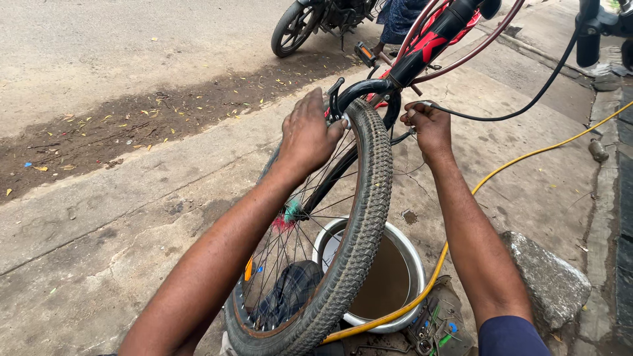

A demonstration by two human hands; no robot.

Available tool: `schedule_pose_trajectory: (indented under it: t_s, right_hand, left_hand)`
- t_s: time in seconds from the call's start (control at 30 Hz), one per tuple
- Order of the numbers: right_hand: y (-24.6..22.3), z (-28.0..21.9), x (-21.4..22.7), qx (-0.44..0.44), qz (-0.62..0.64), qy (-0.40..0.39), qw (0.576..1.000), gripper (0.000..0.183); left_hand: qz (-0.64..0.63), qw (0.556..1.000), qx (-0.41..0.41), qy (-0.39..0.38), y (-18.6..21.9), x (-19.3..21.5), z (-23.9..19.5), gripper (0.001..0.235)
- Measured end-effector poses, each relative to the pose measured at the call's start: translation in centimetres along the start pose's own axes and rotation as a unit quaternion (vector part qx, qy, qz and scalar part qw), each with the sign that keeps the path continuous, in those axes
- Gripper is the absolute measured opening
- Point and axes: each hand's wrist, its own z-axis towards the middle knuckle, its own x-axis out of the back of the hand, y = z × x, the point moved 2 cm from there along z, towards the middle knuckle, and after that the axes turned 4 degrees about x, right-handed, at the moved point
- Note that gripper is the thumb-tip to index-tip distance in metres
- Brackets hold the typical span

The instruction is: The person sits on the ground and repairs a bicycle tire. They attach a valve core, connect a yellow air hose to the tire valve, and inflate the tire. After inflating, they remove the hose and use a wrench to tighten the front wheel axle nuts.

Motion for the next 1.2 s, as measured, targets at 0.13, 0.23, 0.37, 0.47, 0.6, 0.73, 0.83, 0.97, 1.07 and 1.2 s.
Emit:
schedule_pose_trajectory:
  t_s: [0.13,0.23,0.37,0.47,0.6,0.73,0.83,0.97,1.07,1.2]
  right_hand:
    - [0.2,-0.3,-0.1,0.022,0.014,0.018,1.000,0.014]
    - [0.4,-0.7,0.0,0.013,0.035,0.046,0.998,0.013]
    - [0.6,-0.7,-0.6,0.024,0.057,0.066,0.996,0.012]
    - [0.8,-0.6,-1.1,0.013,0.036,0.087,0.995,0.013]
    - [1.1,-1.0,-1.1,0.005,0.042,0.085,0.995,0.015]
    - [1.2,-1.3,-1.1,-0.002,0.063,0.103,0.993,0.015]
    - [1.5,-1.1,-1.5,-0.002,0.079,0.121,0.990,0.014]
    - [1.9,-1.1,-1.5,0.007,0.083,0.126,0.989,0.014]
    - [1.7,-0.9,-1.7,0.013,0.089,0.131,0.987,0.013]
    - [0.8,-0.5,-2.4,0.026,0.070,0.149,0.986,0.012]
  left_hand:
    - [-0.038,0.989,0.126,-0.073,-1.0,0.0,3.6,0.087]
    - [-0.179,0.965,0.124,-0.143,-1.3,-1.5,4.7,0.063]
    - [-0.250,0.963,0.073,-0.071,-2.7,-4.4,5.0,0.058]
    - [-0.420,0.906,0.040,-0.027,-3.8,-5.5,6.0,0.050]
    - [-0.576,0.806,0.134,-0.030,-4.2,-6.2,7.0,0.031]
    - [-0.578,0.803,0.143,0.005,-2.9,-6.1,6.9,0.030]
    - [-0.552,0.826,0.107,0.036,-2.0,-5.4,7.1,0.031]
    - [-0.451,0.887,0.058,0.076,-0.7,-5.3,8.1,0.032]
    - [-0.442,0.895,0.051,0.042,-0.2,-5.9,8.2,0.029]
    - [-0.302,0.952,0.054,0.016,0.8,-6.7,8.1,0.025]
